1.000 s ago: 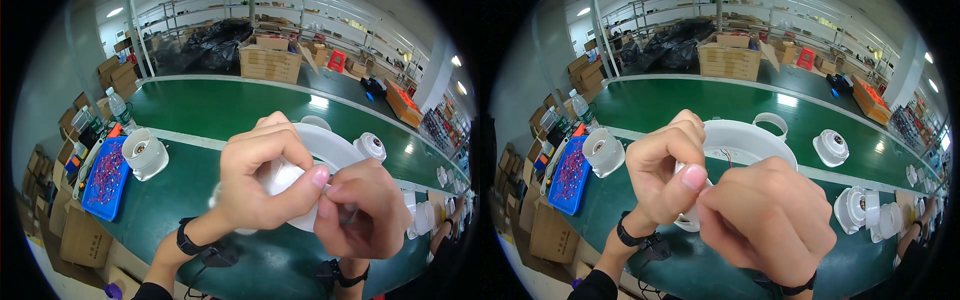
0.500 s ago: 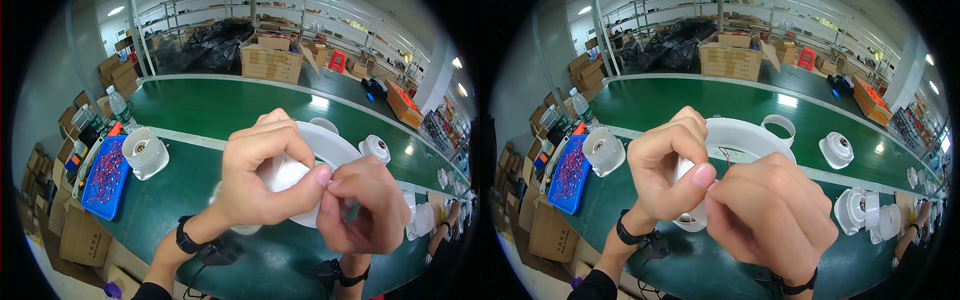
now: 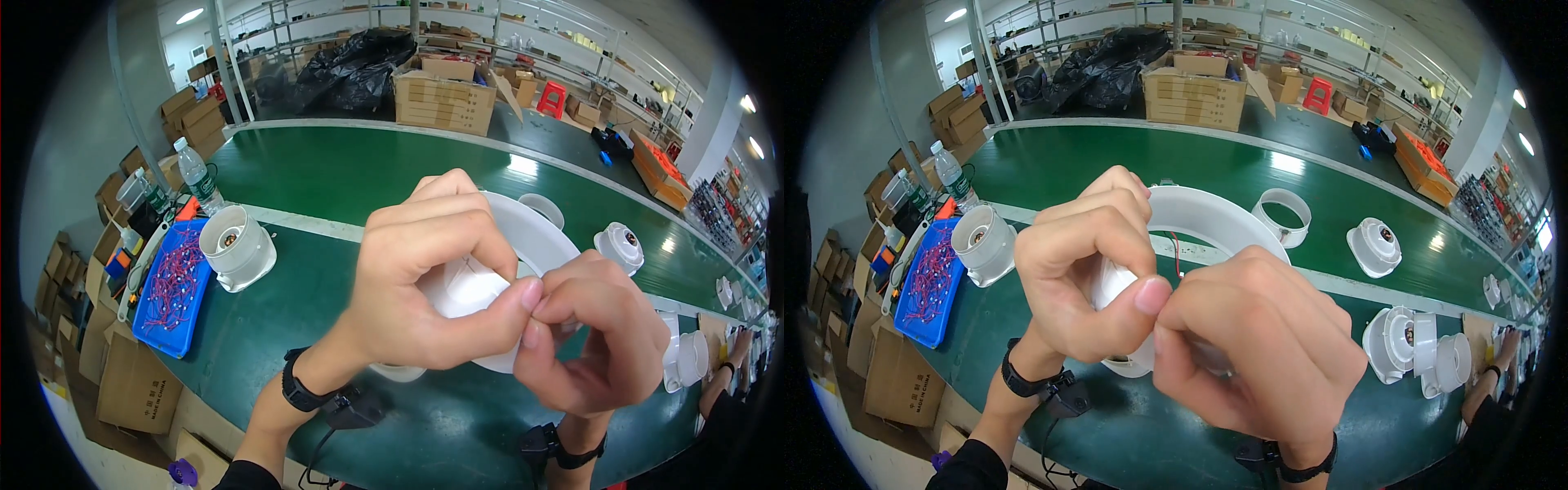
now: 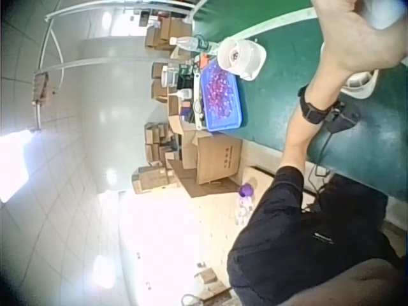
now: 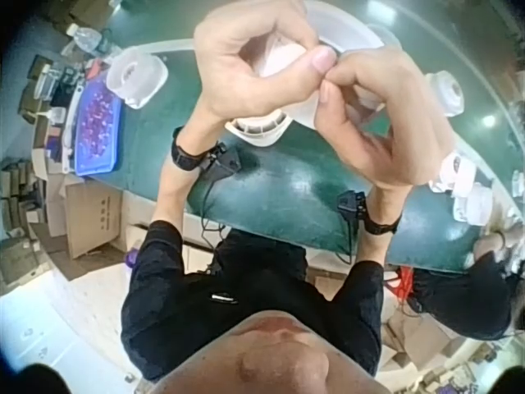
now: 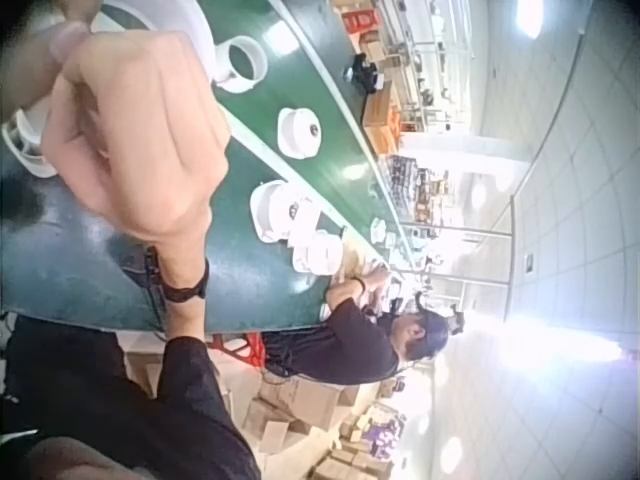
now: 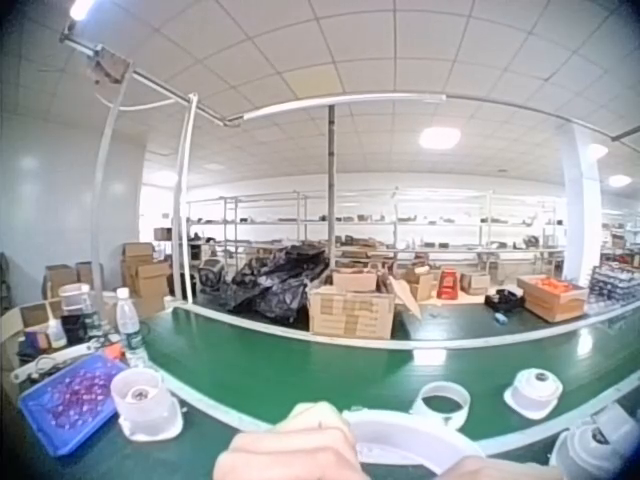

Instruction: Assembling white plastic housing components for electronic devices on a production line.

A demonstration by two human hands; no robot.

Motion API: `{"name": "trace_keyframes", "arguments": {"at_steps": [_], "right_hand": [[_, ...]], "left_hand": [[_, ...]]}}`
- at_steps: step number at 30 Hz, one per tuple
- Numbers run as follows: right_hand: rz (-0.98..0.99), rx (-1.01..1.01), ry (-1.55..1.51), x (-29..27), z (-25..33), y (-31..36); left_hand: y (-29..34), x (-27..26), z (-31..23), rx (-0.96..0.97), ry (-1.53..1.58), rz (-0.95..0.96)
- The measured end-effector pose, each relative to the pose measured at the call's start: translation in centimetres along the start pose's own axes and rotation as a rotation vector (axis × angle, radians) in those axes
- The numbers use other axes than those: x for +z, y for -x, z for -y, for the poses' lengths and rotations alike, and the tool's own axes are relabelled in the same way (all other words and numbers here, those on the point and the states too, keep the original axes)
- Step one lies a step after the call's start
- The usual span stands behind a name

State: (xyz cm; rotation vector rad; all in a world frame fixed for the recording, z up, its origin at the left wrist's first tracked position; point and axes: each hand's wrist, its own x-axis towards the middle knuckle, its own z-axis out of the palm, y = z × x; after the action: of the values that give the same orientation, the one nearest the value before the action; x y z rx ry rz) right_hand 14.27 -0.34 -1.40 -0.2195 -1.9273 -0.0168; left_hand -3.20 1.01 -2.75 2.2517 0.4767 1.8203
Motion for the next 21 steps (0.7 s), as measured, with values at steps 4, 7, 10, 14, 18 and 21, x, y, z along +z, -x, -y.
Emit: {"name": "trace_keyframes", "arguments": {"at_steps": [4, 7, 10, 14, 18, 21], "right_hand": [[-0.002, -0.006, 0.002, -0.11, 0.13, -0.12], [0.0, -0.006, 0.006, -0.13, 0.2, -0.04], [-0.014, 0.003, 0.007, -0.02, 0.31, -0.04], [-0.009, 0.012, -0.009, -0.06, 0.3, -0.07], [0.015, -0.012, -0.011, -0.34, 0.09, -0.08], [0.023, -0.018, -0.014, -0.41, -0.08, 0.0]], "left_hand": [[-0.12, -0.04, -0.1, 0.015, -0.013, 0.008], [-0.03, -0.05, -0.05, 0.014, -0.018, -0.004], [0.0, -0.17, -0.07, 0.02, -0.044, -0.008], [-0.09, -0.07, 0.12, 0.05, -0.033, -0.054], [0.0, -0.07, -0.2, 0.049, -0.062, 0.004], [0.03, 0.07, -0.12, 0.062, -0.071, 0.002]]}}
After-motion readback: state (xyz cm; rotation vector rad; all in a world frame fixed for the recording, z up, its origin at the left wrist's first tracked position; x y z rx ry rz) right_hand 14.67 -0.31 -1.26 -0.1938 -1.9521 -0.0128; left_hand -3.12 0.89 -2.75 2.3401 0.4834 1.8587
